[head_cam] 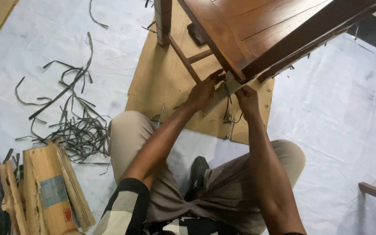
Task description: Wrapping and securing protective ties around the legs of a wooden chair.
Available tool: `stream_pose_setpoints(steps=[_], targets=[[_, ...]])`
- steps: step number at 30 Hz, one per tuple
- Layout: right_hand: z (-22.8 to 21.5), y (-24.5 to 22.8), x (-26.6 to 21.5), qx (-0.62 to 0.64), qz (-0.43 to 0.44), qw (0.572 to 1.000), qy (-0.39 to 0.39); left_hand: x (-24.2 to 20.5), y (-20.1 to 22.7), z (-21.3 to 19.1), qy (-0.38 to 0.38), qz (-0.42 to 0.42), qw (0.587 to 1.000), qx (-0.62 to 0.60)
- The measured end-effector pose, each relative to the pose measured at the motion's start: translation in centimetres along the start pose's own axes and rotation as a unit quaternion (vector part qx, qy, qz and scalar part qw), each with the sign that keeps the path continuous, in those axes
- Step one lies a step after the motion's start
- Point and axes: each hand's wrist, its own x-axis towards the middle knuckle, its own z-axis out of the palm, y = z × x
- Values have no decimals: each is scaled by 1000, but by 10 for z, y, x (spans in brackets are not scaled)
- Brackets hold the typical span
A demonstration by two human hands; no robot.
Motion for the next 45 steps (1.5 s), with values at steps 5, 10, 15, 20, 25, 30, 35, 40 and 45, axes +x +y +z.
stream_pose_setpoints(steps=[5,10,15,20,25,30,35,40,45], targets=[[-10,26,21,-35,17,998,-49,18,-25,12,-117,-49,980,155],[-11,17,7,-27,-6,997,-73,19,-31,5,-90,-20,987,130],[-8,-8,-24,-82,-8,996,29,2,-14,-7,-1,-140,983,120],[0,-25,-56,-46,4,995,88,-20,-6,1,91,-193,977,29],[22,-25,-89,26,-4,991,132,-41,-13,27,97,-279,954,-53],[42,-39,-123,63,10,986,152,-52,24,21,64,-373,897,-228],[55,-29,-139,-17,-45,987,151,-59,-15,54,92,-353,872,-326],[63,-35,-151,-54,-111,983,138,-64,-38,67,93,-365,858,-348],[64,-19,-149,-90,-164,974,127,-61,-39,66,68,-385,849,-355]])
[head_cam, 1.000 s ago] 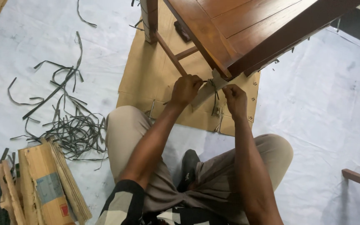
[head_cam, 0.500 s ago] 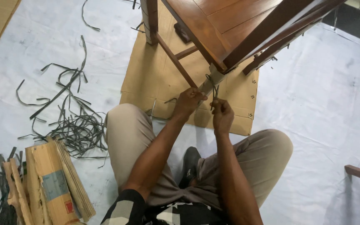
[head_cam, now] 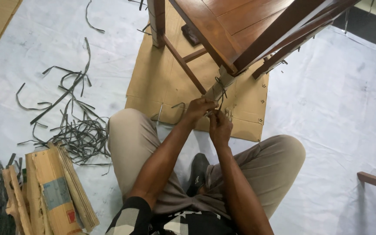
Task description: Wrapping and securing protective ties around the legs of a wooden chair.
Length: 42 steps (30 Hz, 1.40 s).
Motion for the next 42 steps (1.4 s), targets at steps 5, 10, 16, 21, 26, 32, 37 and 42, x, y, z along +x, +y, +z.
stream_pose_setpoints(steps=[5,10,16,21,26,32,37,42], targets=[[-14,-25,-1,-28,33,994,-96,4,1,-8,9,7,998,67],[-12,-17,-7,20,-5,971,-240,-10,16,-14,10,18,990,138],[-16,-34,29,44,-107,993,-39,-27,36,-11,5,40,990,136],[-23,-53,58,-66,-62,994,-69,-17,23,-13,12,50,979,196],[-21,-44,70,-126,7,986,-106,-39,44,-10,-3,63,975,213],[-22,-18,67,-73,89,988,-105,-51,61,-11,-41,94,957,270],[-24,-8,65,-57,111,986,-114,-48,66,-18,-26,118,934,336],[-25,-17,61,-75,21,990,-115,-54,75,-18,-19,166,924,343]])
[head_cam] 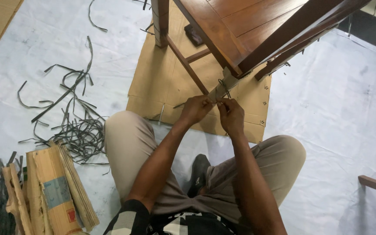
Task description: Wrapping and securing protective ties around the legs of a wooden chair.
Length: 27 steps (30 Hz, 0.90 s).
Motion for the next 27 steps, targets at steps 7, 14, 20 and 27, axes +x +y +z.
stream_pose_setpoints(steps=[7,14,20,27], targets=[[-8,-25,-6,-22,-57,998,-4,0,6,9,50,36,998,-23],[1,-10,-5,-28,-48,997,46,22,-36,44,71,-17,975,-208],[7,-4,-6,-21,-31,998,52,16,-15,46,20,-156,890,-428],[16,3,-3,43,77,994,65,22,-31,55,-5,-166,862,-479]])
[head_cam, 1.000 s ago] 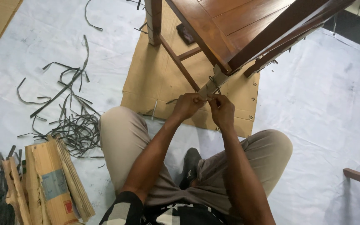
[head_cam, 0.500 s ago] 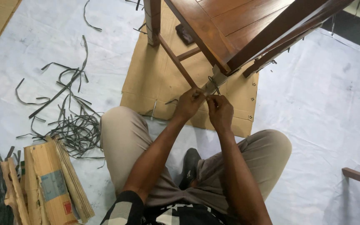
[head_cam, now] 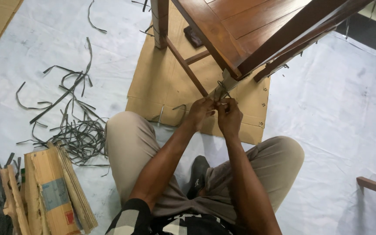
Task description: Wrapping and securing protective ties around the legs of a wooden chair.
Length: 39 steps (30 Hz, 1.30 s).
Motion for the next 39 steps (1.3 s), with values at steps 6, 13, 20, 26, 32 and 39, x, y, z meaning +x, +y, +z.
stream_pose_setpoints(steps=[6,13,20,26,32,39], targets=[[-7,-15,-5,-34,-56,998,-17,-24,19,7,12,15,1000,7],[-12,-15,-3,-52,-119,990,-51,-22,23,-2,2,167,951,261],[-21,-24,-5,-67,-116,989,-67,-57,56,13,44,264,812,518],[-24,-15,1,-100,-101,990,-12,-42,51,8,73,320,766,553],[-20,-4,7,-123,-98,987,47,-40,56,9,106,396,714,568],[-25,-3,6,-145,-70,985,63,-14,38,-1,142,369,712,580]])
